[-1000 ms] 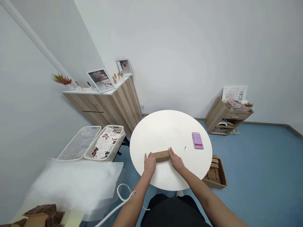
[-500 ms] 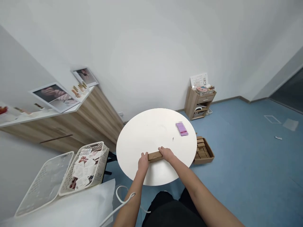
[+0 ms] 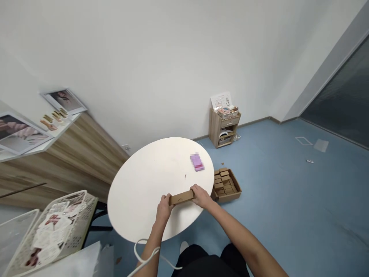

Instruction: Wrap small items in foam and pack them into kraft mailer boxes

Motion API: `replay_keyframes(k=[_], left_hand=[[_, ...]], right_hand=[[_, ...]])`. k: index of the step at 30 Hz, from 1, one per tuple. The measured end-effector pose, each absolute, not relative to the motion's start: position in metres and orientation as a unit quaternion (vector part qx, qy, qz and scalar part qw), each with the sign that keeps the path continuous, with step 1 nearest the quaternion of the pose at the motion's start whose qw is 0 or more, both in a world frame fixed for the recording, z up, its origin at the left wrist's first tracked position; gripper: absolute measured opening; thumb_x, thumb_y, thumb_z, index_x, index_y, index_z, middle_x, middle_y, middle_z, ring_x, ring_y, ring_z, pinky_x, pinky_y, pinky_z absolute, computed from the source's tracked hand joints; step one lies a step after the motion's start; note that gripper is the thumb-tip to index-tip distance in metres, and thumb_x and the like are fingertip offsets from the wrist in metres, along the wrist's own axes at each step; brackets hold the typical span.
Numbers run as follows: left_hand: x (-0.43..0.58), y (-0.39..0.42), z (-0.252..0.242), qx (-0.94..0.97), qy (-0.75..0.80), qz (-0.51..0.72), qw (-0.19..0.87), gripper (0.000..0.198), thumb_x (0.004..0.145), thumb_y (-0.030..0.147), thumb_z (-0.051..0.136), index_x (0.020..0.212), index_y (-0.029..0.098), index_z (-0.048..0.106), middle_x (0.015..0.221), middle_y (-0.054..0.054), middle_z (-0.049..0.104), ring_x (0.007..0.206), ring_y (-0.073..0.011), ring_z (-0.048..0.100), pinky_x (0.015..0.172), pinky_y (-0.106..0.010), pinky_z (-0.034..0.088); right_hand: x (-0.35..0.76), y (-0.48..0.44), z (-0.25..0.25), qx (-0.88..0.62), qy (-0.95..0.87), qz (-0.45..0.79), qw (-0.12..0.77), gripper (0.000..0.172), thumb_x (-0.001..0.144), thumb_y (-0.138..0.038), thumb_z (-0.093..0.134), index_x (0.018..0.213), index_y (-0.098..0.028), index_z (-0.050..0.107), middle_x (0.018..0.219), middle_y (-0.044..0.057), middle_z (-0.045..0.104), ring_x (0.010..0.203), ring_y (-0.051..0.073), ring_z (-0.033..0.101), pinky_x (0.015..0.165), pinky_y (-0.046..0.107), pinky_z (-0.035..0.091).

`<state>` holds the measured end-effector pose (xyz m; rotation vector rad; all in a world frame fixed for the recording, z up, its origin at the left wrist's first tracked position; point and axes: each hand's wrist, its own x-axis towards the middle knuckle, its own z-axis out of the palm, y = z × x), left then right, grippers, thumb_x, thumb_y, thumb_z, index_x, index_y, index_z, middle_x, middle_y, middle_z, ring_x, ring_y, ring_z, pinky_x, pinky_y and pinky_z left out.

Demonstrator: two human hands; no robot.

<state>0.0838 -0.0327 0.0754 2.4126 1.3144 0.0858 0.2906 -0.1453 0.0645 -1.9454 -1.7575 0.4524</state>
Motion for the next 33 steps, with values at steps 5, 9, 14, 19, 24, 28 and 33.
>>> replay_keyframes(k=[5, 9, 14, 19, 24, 28, 33], left_hand=[[0.214, -0.089, 0.083, 0.842, 0.416, 0.134, 0.315, 0.023, 0.078, 0.021, 0.061, 0.1, 0.025, 0.055, 0.097, -0.002, 0.055, 0.09, -0.0198, 0.061, 0.079, -0.032, 0.051], [0.311, -0.136, 0.066, 0.814, 0.372, 0.17, 0.411, 0.025, 0.077, 0.022, 0.063, 0.102, 0.023, 0.057, 0.101, -0.002, 0.058, 0.096, -0.0193, 0.061, 0.084, -0.034, 0.053], [0.386, -0.187, 0.014, 0.803, 0.358, 0.103, 0.464, 0.033, 0.075, 0.026, 0.066, 0.108, 0.023, 0.06, 0.106, -0.004, 0.064, 0.1, -0.021, 0.063, 0.084, -0.034, 0.053], [0.426, -0.208, -0.053, 0.8, 0.416, -0.026, 0.431, 0.063, 0.081, 0.025, 0.059, 0.141, 0.022, 0.041, 0.144, -0.011, 0.05, 0.13, -0.0253, 0.05, 0.103, -0.036, 0.044], [0.46, -0.199, -0.142, 0.787, 0.475, -0.173, 0.354, 0.072, 0.083, 0.026, 0.055, 0.148, 0.009, 0.029, 0.159, -0.02, 0.018, 0.145, -0.0292, 0.026, 0.113, -0.037, 0.032], [0.481, -0.182, -0.23, 0.808, 0.455, -0.213, 0.309, 0.071, 0.083, 0.026, 0.054, 0.148, 0.01, 0.03, 0.16, -0.019, 0.012, 0.148, -0.0306, 0.015, 0.117, -0.044, 0.025], [0.503, -0.157, -0.331, 0.822, 0.434, -0.245, 0.276, 0.076, 0.082, 0.024, 0.053, 0.152, 0.017, 0.024, 0.162, -0.014, 0.006, 0.149, -0.0329, 0.007, 0.117, -0.057, 0.017]], right_hand=[[0.436, -0.223, 0.096, -0.717, -0.593, 0.157, 0.332, 0.043, 0.078, -0.02, 0.062, 0.12, -0.024, 0.053, 0.118, 0.007, 0.06, 0.113, 0.024, 0.05, 0.092, 0.037, 0.044], [0.536, -0.287, 0.107, -0.743, -0.536, 0.206, 0.345, 0.051, 0.078, -0.021, 0.06, 0.128, -0.027, 0.053, 0.127, 0.006, 0.06, 0.118, 0.024, 0.052, 0.1, 0.04, 0.041], [0.609, -0.34, 0.091, -0.754, -0.517, 0.271, 0.3, 0.045, 0.077, -0.022, 0.063, 0.122, -0.027, 0.056, 0.123, 0.005, 0.062, 0.113, 0.022, 0.056, 0.096, 0.036, 0.043], [0.643, -0.336, 0.032, -0.789, -0.523, 0.274, 0.171, 0.042, 0.075, -0.021, 0.068, 0.116, -0.025, 0.057, 0.118, 0.005, 0.062, 0.11, 0.022, 0.055, 0.086, 0.032, 0.046], [0.667, -0.302, -0.075, -0.813, -0.528, 0.239, 0.05, 0.043, 0.074, -0.01, 0.065, 0.114, -0.022, 0.056, 0.117, 0.008, 0.06, 0.114, 0.026, 0.051, 0.082, 0.032, 0.047], [0.681, -0.27, -0.181, -0.831, -0.511, 0.218, 0.022, 0.041, 0.074, -0.007, 0.063, 0.112, -0.022, 0.057, 0.121, 0.01, 0.055, 0.114, 0.026, 0.051, 0.079, 0.031, 0.049], [0.689, -0.228, -0.301, -0.83, -0.527, 0.18, 0.016, 0.04, 0.077, -0.003, 0.056, 0.112, -0.023, 0.057, 0.12, 0.01, 0.055, 0.116, 0.027, 0.047, 0.081, 0.032, 0.048]])
